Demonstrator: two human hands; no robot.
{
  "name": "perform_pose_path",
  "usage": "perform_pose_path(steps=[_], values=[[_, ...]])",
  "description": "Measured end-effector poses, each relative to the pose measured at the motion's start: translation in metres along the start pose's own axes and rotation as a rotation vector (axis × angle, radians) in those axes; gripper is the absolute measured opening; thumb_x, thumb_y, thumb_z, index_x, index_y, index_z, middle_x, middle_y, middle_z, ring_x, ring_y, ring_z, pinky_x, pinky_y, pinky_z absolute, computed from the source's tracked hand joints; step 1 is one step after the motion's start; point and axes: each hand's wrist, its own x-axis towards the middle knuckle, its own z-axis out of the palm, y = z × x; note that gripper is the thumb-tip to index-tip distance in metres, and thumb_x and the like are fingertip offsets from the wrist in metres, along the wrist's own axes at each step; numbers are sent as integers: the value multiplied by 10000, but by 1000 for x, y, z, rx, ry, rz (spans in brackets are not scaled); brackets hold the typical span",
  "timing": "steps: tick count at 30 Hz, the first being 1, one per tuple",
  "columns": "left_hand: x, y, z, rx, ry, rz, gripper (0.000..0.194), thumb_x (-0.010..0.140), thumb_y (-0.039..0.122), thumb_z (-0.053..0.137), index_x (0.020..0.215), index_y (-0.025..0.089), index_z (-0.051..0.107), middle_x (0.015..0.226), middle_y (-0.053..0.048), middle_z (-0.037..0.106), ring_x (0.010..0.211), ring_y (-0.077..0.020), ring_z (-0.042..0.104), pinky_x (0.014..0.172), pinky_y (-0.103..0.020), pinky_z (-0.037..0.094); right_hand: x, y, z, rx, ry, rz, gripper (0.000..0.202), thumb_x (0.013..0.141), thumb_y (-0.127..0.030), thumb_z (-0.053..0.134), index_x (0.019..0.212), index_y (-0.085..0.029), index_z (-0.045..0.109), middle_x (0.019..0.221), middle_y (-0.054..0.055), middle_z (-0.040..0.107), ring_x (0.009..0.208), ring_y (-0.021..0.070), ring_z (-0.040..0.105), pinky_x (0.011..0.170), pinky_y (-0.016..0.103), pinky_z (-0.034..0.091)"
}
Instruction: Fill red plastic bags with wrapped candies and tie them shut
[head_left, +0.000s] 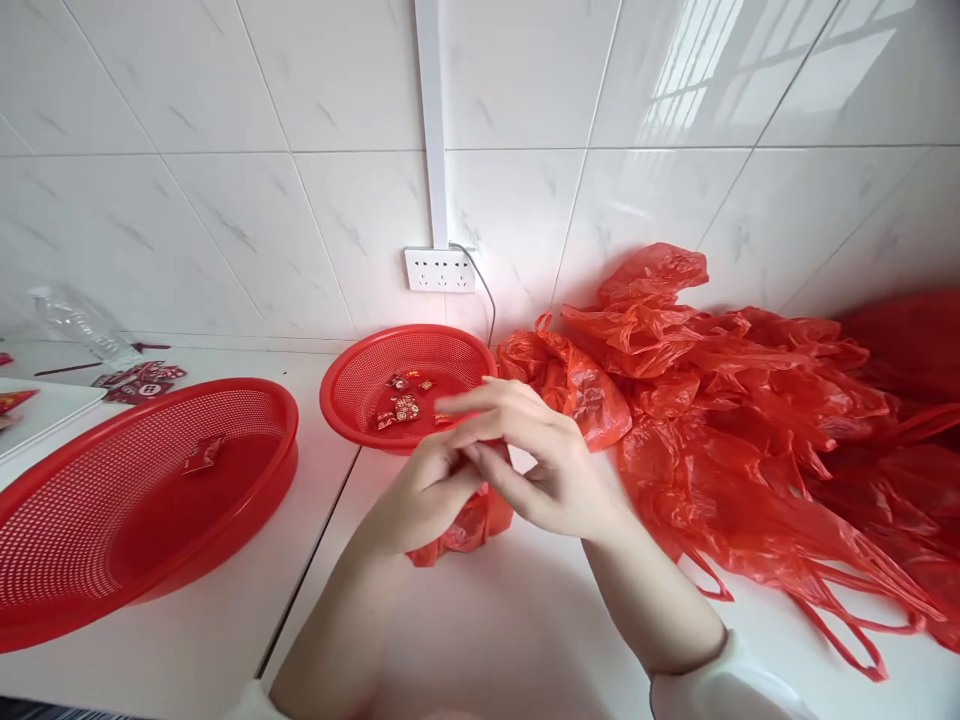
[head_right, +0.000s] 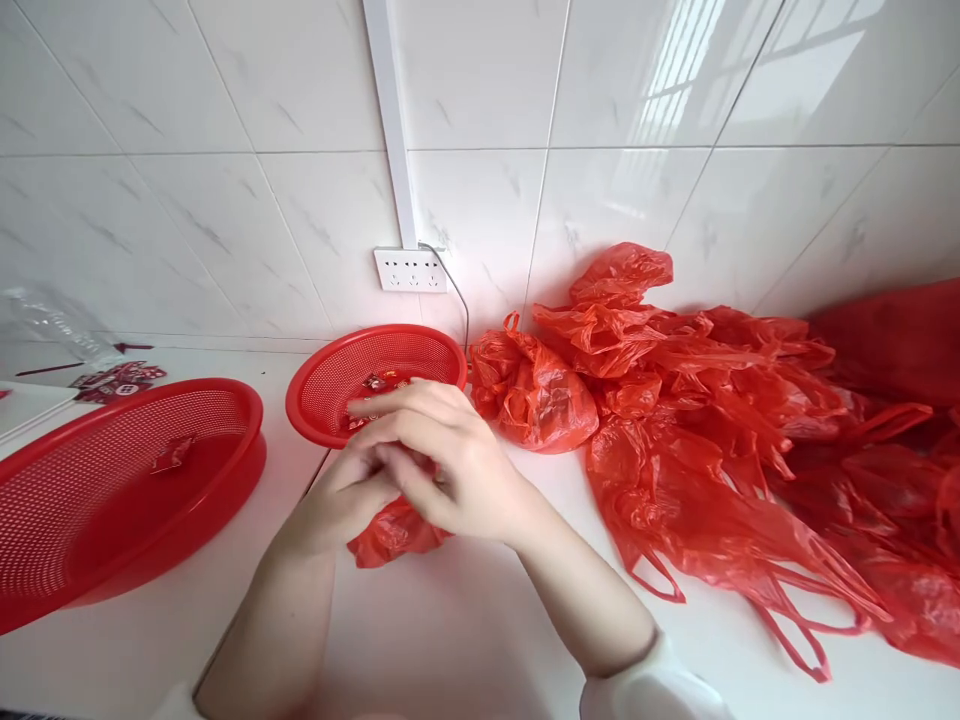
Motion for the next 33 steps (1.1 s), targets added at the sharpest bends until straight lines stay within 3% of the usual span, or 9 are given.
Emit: perform_pose_path(steps=[3, 8, 12, 15, 19, 21, 24, 28, 33], values=[[5, -5, -2, -68, 115, -45, 343, 951, 405, 445, 694, 182, 487, 573, 41, 381, 487, -73, 346, 467, -231, 308, -4, 10, -2, 17, 2, 132, 247, 914, -185, 513, 1131, -246, 612, 1331, 71, 544, 1190, 224, 535, 985, 411, 463], [10, -10, -8, -37, 136, -95, 399, 949, 464, 433, 723, 168, 576, 464, 58, 350, 389, -56, 303, 419, -229, 233, -16, 31, 0, 44, 90, 246, 117, 889, -192, 576, 983, -221, 641, 913, 39, 674, 839, 162, 627, 784, 319, 521], [13, -12, -17, -74, 253, -164, 392, 937, 493, 440, 884, 168, 652, 431, 51, 452, 333, -60, 355, 411, -219, 304, -23, 37, -7, 7, 165, 196, 71, 853, -160, 614, 890, -220, 625, 837, 28, 657, 777, 160, 616, 731, 315, 513], [19, -15, -26, -146, 273, -219, 386, 923, 499, 466, 1000, 173, 658, 486, 27, 547, 371, -86, 477, 443, -220, 385, -27, 37, -17, 19, -49, 142, 91, 860, -147, 599, 890, -226, 631, 822, 24, 660, 763, 155, 620, 702, 301, 516], [24, -21, -27, -361, 190, -266, 342, 914, 487, 479, 892, 183, 635, 674, -14, 646, 514, -114, 607, 475, -210, 443, -31, 35, -26, -36, -340, 129, 111, 898, -173, 552, 920, -233, 643, 842, 24, 670, 745, 146, 617, 676, 289, 509], [22, -21, -22, -268, 132, -215, 380, 931, 482, 435, 788, 173, 604, 635, -7, 618, 475, -110, 584, 463, -217, 443, -30, 34, -27, -33, -330, 179, 66, 887, -208, 585, 919, -228, 639, 858, 26, 670, 754, 149, 620, 696, 296, 514], [14, -21, -15, 261, 146, -4, 335, 931, 417, 453, 754, 177, 606, 624, -11, 595, 510, -124, 577, 505, -238, 458, -28, 37, -26, 19, -102, 271, 65, 892, -268, 588, 915, -223, 629, 921, 45, 665, 858, 174, 629, 785, 325, 521], [11, -23, -14, 887, 165, 368, 149, 868, 165, 506, 933, 224, 627, 859, -29, 649, 798, -164, 616, 752, -275, 491, -24, 52, -17, 205, 80, 415, 243, 955, -351, 470, 1154, -258, 575, 1319, 65, 548, 1178, 206, 544, 997, 396, 453], [19, -24, -18, 986, 129, 554, 281, 793, -9, 444, 932, 202, 566, 985, -61, 620, 978, -203, 577, 870, -343, 484, -25, 74, -6, 514, -41, 587, 414, 958, -425, 429, 1345, -281, 405, 1280, 81, 557, 820, 135, 643, 688, 301, 559]])
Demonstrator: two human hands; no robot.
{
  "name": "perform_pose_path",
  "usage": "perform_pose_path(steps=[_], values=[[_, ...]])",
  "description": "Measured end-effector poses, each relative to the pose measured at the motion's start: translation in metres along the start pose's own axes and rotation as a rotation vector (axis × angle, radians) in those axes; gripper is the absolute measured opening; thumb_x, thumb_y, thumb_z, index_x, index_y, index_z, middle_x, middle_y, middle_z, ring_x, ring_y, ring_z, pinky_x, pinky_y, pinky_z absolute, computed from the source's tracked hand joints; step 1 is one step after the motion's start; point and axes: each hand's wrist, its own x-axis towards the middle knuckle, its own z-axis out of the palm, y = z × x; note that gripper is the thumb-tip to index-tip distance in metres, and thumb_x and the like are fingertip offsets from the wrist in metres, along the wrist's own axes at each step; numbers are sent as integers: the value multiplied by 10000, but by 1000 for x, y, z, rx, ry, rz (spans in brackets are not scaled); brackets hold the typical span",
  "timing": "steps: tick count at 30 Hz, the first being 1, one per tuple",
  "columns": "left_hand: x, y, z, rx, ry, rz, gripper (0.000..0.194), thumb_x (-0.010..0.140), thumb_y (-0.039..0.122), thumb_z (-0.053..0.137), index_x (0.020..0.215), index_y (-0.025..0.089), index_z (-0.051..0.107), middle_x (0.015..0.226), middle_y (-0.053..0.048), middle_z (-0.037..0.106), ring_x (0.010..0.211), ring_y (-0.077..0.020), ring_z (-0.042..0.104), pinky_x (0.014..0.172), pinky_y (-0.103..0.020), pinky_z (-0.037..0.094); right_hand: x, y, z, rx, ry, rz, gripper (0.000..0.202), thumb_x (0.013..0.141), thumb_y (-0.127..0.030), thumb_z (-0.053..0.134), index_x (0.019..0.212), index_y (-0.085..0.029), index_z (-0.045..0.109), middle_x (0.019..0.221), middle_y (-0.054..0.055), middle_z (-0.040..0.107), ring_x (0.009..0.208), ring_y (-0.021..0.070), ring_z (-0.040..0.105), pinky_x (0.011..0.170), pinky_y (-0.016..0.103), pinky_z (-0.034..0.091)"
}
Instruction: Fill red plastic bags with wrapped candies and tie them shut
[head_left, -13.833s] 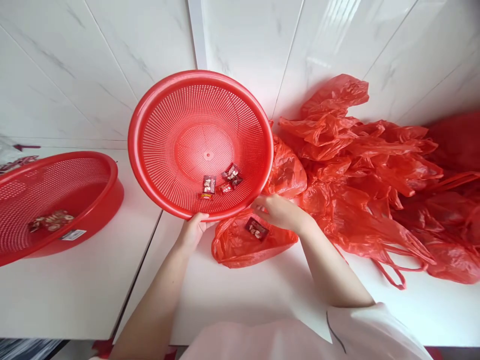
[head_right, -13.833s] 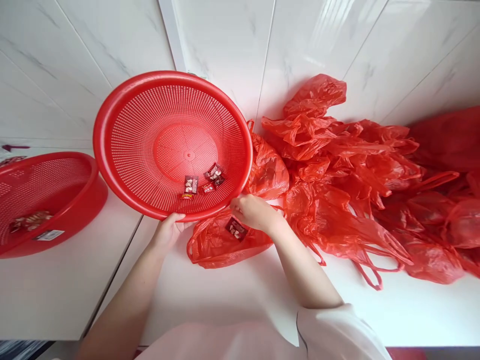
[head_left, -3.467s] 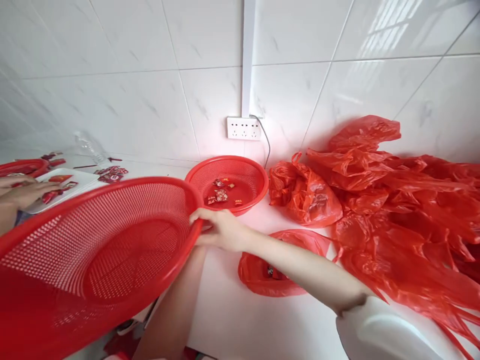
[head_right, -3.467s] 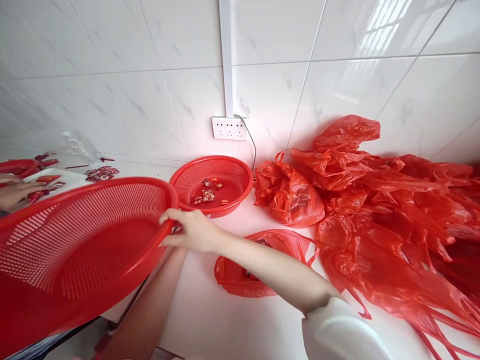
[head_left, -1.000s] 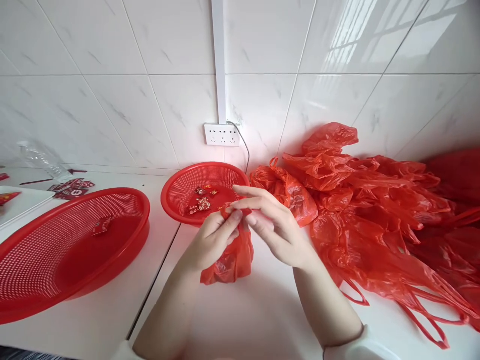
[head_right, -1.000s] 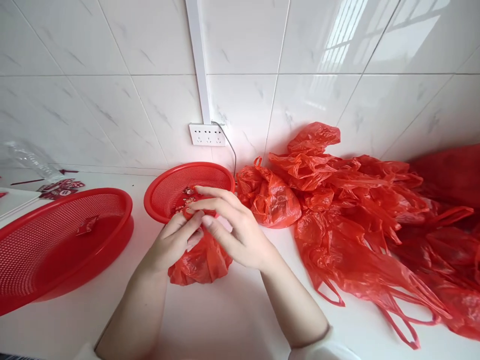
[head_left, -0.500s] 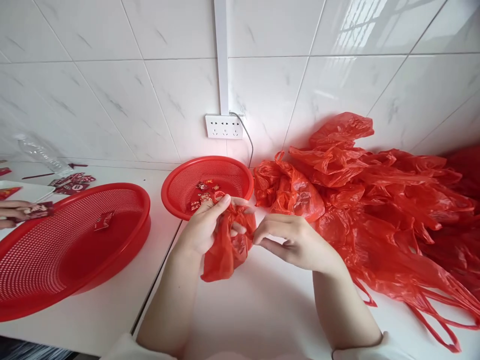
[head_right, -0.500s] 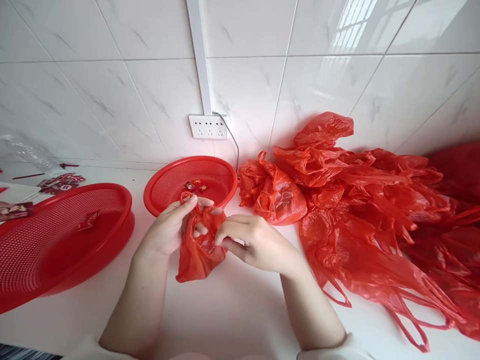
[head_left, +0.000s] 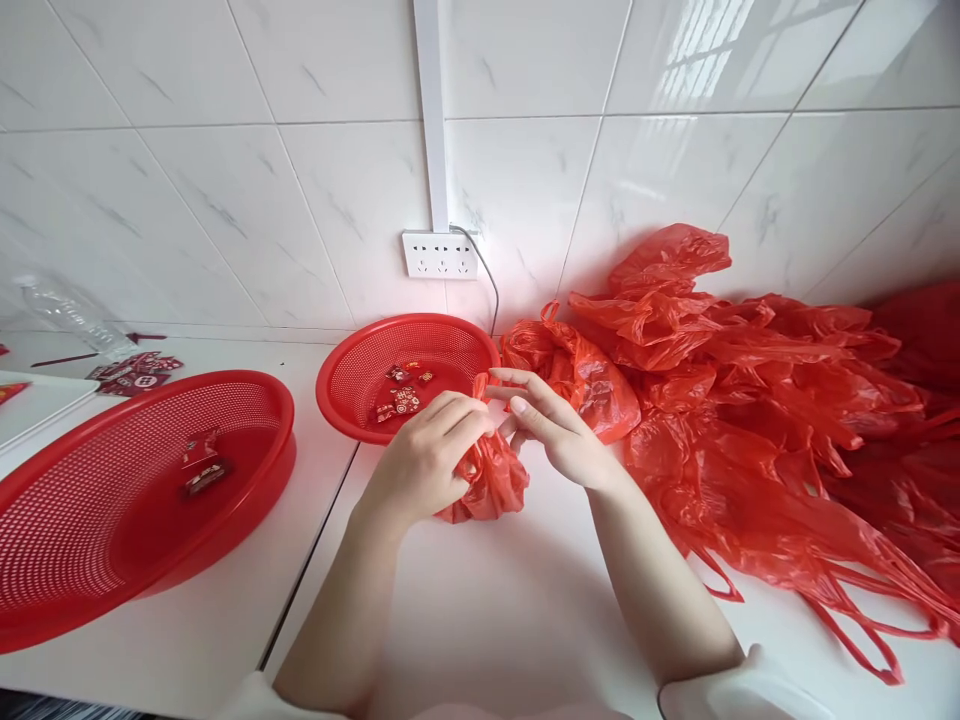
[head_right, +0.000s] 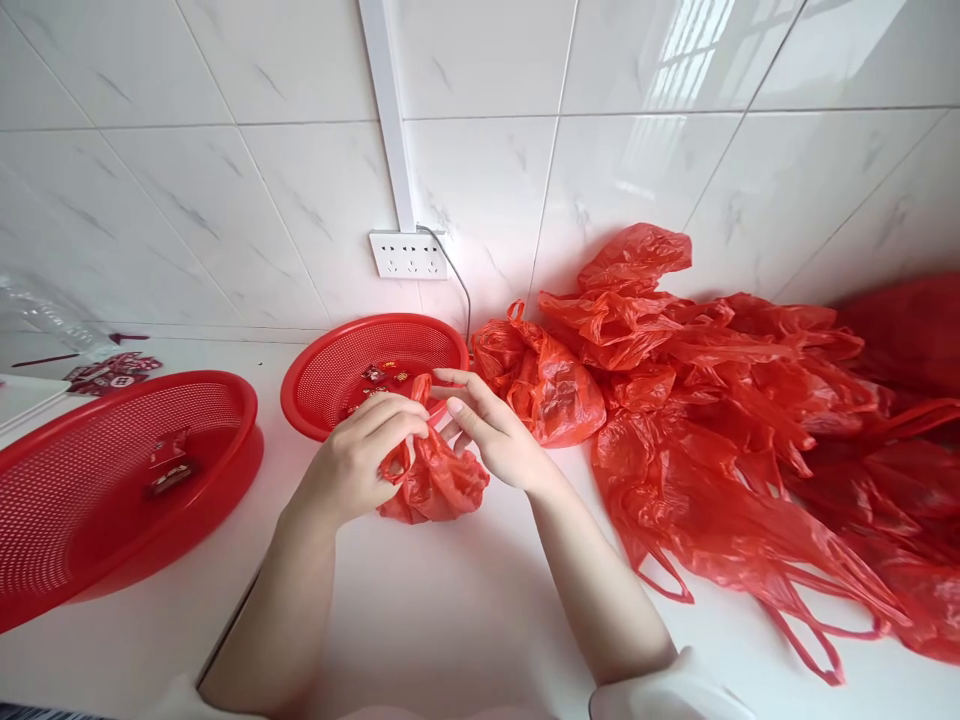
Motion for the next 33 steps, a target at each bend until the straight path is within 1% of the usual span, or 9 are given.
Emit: perform_pose_path(steps=[3, 7, 9, 13, 18, 23, 26, 30, 33], values=[[2, 1, 2, -108, 45, -22, 280, 797, -20, 443, 918, 209, 551, 1010, -63, 589, 982, -184, 576, 853, -321, 499, 2, 3, 0, 54, -26, 20, 447, 925, -417, 504, 1335, -271, 402, 1012, 36, 624, 669, 112, 601, 496, 231, 479], [5, 3, 6, -260, 117, -62, 244, 830, 41, 507, 986, 221, 559, 1039, -66, 587, 981, -171, 596, 834, -309, 517, 2, -1, 0, -10, 82, -69, 228, 867, -383, 611, 1009, -205, 612, 795, -4, 592, 656, 104, 556, 575, 237, 469], [4, 0, 6, -277, 173, -113, 181, 833, 96, 573, 967, 217, 587, 977, -53, 619, 924, -168, 611, 801, -305, 523, 2, -2, 0, -38, 133, -91, 204, 848, -389, 633, 842, -186, 620, 815, 12, 614, 707, 117, 561, 656, 261, 483], [0, -11, 0, -269, 221, -216, 38, 785, 199, 694, 800, 213, 663, 789, -14, 651, 738, -145, 608, 680, -276, 512, 3, 0, -6, -12, 201, -48, 235, 826, -424, 651, 779, -199, 599, 972, 40, 662, 876, 164, 605, 803, 312, 489], [-8, -28, -19, -289, 258, -283, 224, 722, 253, 758, 610, 191, 574, 668, -2, 570, 629, -132, 542, 606, -277, 481, 1, -1, -18, 5, 214, -35, 460, 899, -520, 489, 596, -182, 564, 1115, 56, 648, 926, 183, 617, 810, 329, 482], [-14, -34, -37, -258, 119, -188, 212, 742, 174, 677, 594, 190, 527, 691, -5, 542, 644, -127, 532, 614, -269, 475, -5, -10, -31, -152, 407, -25, 618, 908, -654, 305, 539, -213, 532, 735, 50, 644, 738, 182, 610, 702, 334, 479], [-20, -36, -46, -164, 87, -182, 205, 708, 85, 602, 574, 187, 487, 683, 5, 521, 640, -121, 523, 595, -255, 447, -11, -16, -44, -288, 523, -23, 652, 906, -677, 250, 537, -220, 532, 675, 49, 624, 686, 183, 602, 637, 328, 460], [-32, -45, -60, -75, 174, -292, 186, 641, 42, 567, 644, 198, 466, 788, 2, 555, 736, -141, 566, 671, -270, 475, -24, -20, -69, -440, 713, -10, 616, 910, -665, 269, 591, -222, 555, 597, 25, 573, 577, 161, 531, 547, 309, 385], [-36, -47, -68, -112, 154, -398, 248, 637, 69, 579, 821, 218, 504, 1058, -32, 603, 954, -194, 602, 811, -325, 514, -34, -22, -87, -498, 814, -6, 655, 916, -661, 249, 524, -207, 512, 664, 45, 600, 641, 163, 535, 544, 298, 356]])
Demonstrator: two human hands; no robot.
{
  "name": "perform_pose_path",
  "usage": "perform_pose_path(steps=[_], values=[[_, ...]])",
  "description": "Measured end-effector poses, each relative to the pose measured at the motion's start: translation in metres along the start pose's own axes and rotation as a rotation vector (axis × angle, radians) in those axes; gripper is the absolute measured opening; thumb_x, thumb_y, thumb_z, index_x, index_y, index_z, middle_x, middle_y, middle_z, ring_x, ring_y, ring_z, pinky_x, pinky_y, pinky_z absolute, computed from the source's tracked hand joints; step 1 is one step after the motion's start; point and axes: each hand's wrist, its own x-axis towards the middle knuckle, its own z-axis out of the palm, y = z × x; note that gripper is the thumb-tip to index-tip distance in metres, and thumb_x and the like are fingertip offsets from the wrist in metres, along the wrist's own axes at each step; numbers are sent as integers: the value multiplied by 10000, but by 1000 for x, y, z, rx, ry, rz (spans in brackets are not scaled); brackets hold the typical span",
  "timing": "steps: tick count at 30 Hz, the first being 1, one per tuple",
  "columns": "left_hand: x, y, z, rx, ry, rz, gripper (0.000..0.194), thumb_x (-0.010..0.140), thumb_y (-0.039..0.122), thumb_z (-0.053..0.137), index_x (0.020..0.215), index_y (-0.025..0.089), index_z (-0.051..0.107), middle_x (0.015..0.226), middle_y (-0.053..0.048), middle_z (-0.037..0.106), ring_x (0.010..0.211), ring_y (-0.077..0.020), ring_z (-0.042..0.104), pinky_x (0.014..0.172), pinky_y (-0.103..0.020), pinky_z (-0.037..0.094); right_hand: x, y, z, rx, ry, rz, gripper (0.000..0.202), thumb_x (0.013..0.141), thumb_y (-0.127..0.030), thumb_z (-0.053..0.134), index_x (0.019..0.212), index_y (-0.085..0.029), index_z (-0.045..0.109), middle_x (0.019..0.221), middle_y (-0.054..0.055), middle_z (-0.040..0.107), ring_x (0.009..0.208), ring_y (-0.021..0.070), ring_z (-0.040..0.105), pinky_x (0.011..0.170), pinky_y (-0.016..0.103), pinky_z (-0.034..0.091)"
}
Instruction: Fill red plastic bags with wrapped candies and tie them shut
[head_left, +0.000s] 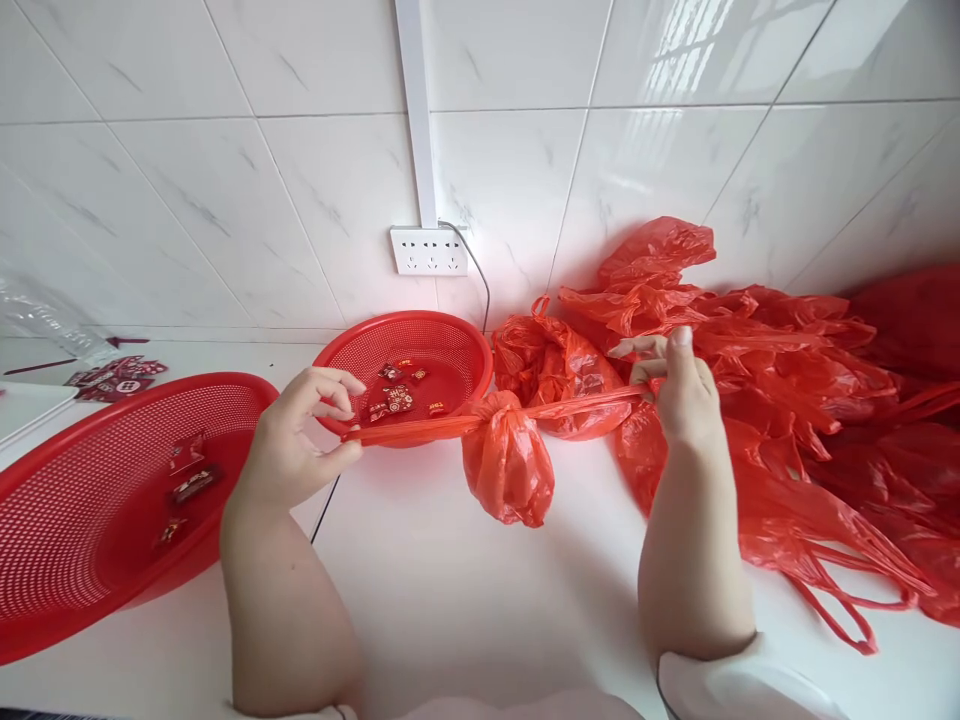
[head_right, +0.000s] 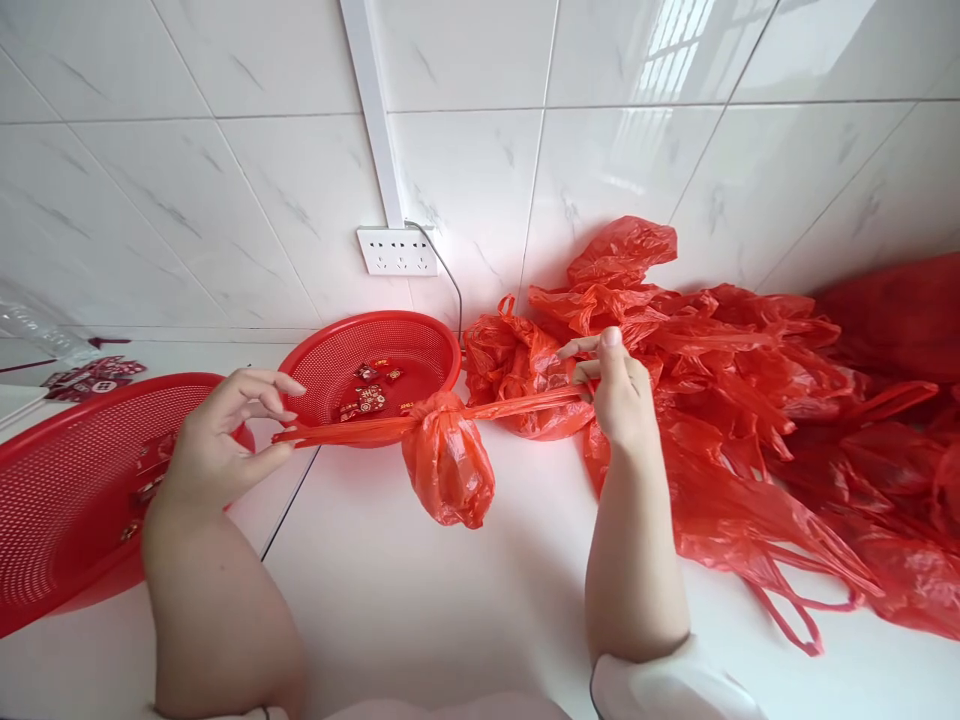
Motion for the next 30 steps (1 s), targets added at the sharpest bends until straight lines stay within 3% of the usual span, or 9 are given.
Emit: perform_pose_path(steps=[4, 8, 14, 18, 20, 22, 24, 27, 30], values=[[2, 12, 2, -24, -147, -26, 276, 675, 84, 532, 908, 233, 524, 1236, -26, 580, 1201, -233, 525, 982, -394, 470, 2, 5, -11, 19, 136, -62, 666, 945, -595, 263, 430, -192, 383, 761, 69, 626, 734, 170, 556, 532, 287, 321], [6, 22, 18, -71, -323, -116, 289, 716, 91, 467, 945, 245, 554, 1231, -16, 597, 1199, -236, 535, 845, -335, 546, 1, 5, -14, 48, 159, -84, 530, 915, -523, 449, 500, -199, 388, 624, 12, 536, 635, 142, 515, 548, 273, 331], [13, 17, 43, -64, -505, -182, 271, 791, 175, 501, 1028, 272, 590, 1157, 17, 632, 1112, -199, 595, 888, -317, 534, -1, -2, -12, -349, -302, -85, 441, 884, -548, 487, 639, -186, 550, 654, -6, 573, 582, 126, 492, 556, 261, 360], [15, 23, 44, -99, -578, -106, 267, 814, 324, 606, 1076, 277, 584, 1179, 11, 620, 1128, -197, 579, 995, -351, 482, -19, -13, 14, -406, -460, -217, 386, 890, -553, 476, 1013, -218, 622, 994, 50, 667, 902, 193, 615, 797, 307, 456], [14, 26, 40, -117, -586, -90, 321, 808, 381, 637, 1110, 289, 577, 1200, 13, 614, 1162, -198, 559, 1040, -356, 448, -39, -13, 32, -481, -657, -274, 522, 808, -608, 563, 1172, -234, 581, 1200, 95, 612, 1070, 246, 587, 906, 367, 449], [14, 27, 37, -115, -558, -121, 317, 822, 410, 625, 1115, 301, 577, 1206, 17, 616, 1171, -199, 558, 1027, -342, 458, -64, -7, 49, -628, -856, -242, 817, 647, -634, 702, 1329, -243, 482, 1412, 153, 446, 1200, 340, 512, 927, 441, 454], [13, 27, 36, -83, -515, -161, 286, 837, 432, 603, 1091, 301, 588, 1191, 19, 629, 1159, -202, 571, 1012, -331, 467, -87, 2, 60, -812, -954, -173, 947, 590, -501, 788, 1413, -246, 394, 1505, 206, 284, 1196, 411, 505, 851, 484, 491], [14, 25, 38, -26, -477, -204, 271, 847, 464, 577, 1054, 291, 601, 1177, 11, 641, 1141, -208, 582, 1002, -324, 465, -105, 14, 52, -944, -998, -130, 682, 777, -216, 610, 1423, -272, 398, 1478, 203, 339, 970, 332, 654, 724, 430, 529], [15, 27, 42, 17, -476, -244, 277, 860, 497, 544, 1035, 290, 602, 1169, 17, 645, 1133, -208, 581, 972, -308, 468, -98, 14, 11, -764, -1003, -165, 614, 808, -62, 407, 1353, -331, 489, 1309, 70, 569, 922, 222, 675, 771, 343, 522]])
